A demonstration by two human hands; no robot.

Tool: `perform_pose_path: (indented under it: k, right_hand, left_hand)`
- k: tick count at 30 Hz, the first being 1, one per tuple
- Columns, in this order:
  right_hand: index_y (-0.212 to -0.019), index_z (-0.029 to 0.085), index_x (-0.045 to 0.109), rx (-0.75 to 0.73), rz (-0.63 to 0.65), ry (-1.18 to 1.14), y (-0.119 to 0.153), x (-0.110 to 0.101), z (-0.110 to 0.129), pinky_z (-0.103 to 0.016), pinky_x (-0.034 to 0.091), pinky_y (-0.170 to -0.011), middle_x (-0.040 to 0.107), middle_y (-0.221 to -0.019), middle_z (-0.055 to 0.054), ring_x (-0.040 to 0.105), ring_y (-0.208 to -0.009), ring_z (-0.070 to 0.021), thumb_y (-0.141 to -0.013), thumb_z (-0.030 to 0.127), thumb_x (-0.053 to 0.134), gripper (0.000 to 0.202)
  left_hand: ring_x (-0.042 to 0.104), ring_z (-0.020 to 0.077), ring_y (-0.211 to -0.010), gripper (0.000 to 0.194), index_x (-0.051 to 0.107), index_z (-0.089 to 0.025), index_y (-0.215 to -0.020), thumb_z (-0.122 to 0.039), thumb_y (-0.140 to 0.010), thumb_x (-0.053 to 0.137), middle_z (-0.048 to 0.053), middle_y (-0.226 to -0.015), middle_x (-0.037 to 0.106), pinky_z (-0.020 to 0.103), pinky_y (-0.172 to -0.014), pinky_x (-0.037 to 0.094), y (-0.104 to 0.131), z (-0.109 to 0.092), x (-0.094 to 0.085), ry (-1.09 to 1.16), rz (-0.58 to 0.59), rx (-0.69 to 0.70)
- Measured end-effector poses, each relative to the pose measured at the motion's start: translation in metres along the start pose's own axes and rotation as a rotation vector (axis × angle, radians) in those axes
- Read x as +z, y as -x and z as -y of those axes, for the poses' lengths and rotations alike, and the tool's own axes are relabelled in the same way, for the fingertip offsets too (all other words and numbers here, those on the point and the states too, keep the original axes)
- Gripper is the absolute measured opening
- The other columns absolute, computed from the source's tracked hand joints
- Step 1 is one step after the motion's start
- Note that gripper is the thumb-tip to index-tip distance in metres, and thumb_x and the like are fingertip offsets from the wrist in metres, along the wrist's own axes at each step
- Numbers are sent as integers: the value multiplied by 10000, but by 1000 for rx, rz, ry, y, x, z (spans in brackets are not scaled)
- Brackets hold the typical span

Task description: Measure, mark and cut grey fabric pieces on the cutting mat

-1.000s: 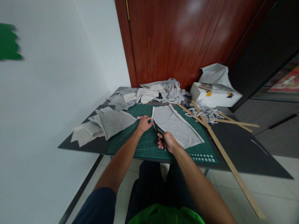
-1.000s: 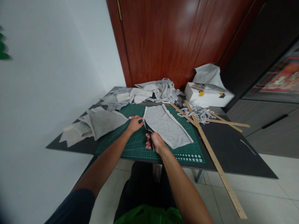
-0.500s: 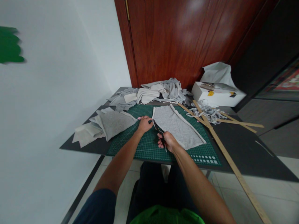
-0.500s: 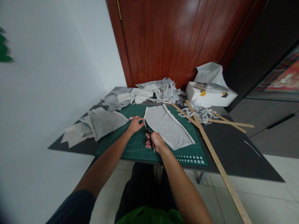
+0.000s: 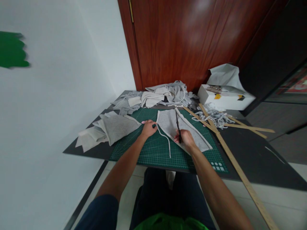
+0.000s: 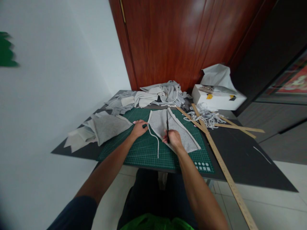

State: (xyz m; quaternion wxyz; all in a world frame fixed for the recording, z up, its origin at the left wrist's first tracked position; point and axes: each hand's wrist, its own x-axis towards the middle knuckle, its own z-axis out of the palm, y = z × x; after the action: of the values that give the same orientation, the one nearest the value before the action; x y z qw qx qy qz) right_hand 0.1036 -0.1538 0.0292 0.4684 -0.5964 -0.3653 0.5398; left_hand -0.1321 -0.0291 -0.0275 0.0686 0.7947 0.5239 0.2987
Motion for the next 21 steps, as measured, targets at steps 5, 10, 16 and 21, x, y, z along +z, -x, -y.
perform_pose_path:
  k: [5,10,16,21]
  right_hand:
    - [-653,177,639,56,-77,-77,-13,-14,-16,-254,505,-470,701,-595,-97,629,-489,-175,-915,260,581,280]
    - [-666,168,651,90,-89,-96,-4,-29,-28,-267,507,-466,708,-603,-120,639,-488,-186,-910,309,594,288]
    - [-691,183,653,101,-119,-82,4,-37,-33,-277,518,-483,703,-584,-106,639,-481,-193,-903,313,588,257]
    - [-667,201,632,44,-126,-92,2,-36,-37,-266,481,-460,694,-561,-76,610,-458,-177,-870,318,605,237]
  left_hand:
    - [668,250,-1084,221,820,-237,-1024,-222,-821,735,68,-1079,735,419,-1081,488,0,-5,-4,-7,27,-19]
    - [656,256,-1076,219,833,-240,-1018,-272,-832,722,67,-1107,748,431,-1059,490,6,-19,-6,-32,73,18]
    - [630,266,-1010,364,790,-222,-722,-410,-971,603,96,-916,735,436,-1015,497,-8,-43,-5,-109,89,66]
    - [603,312,-1213,153,798,-216,-979,-234,-891,674,108,-1168,749,465,-1047,495,-36,-57,1,-122,86,103]
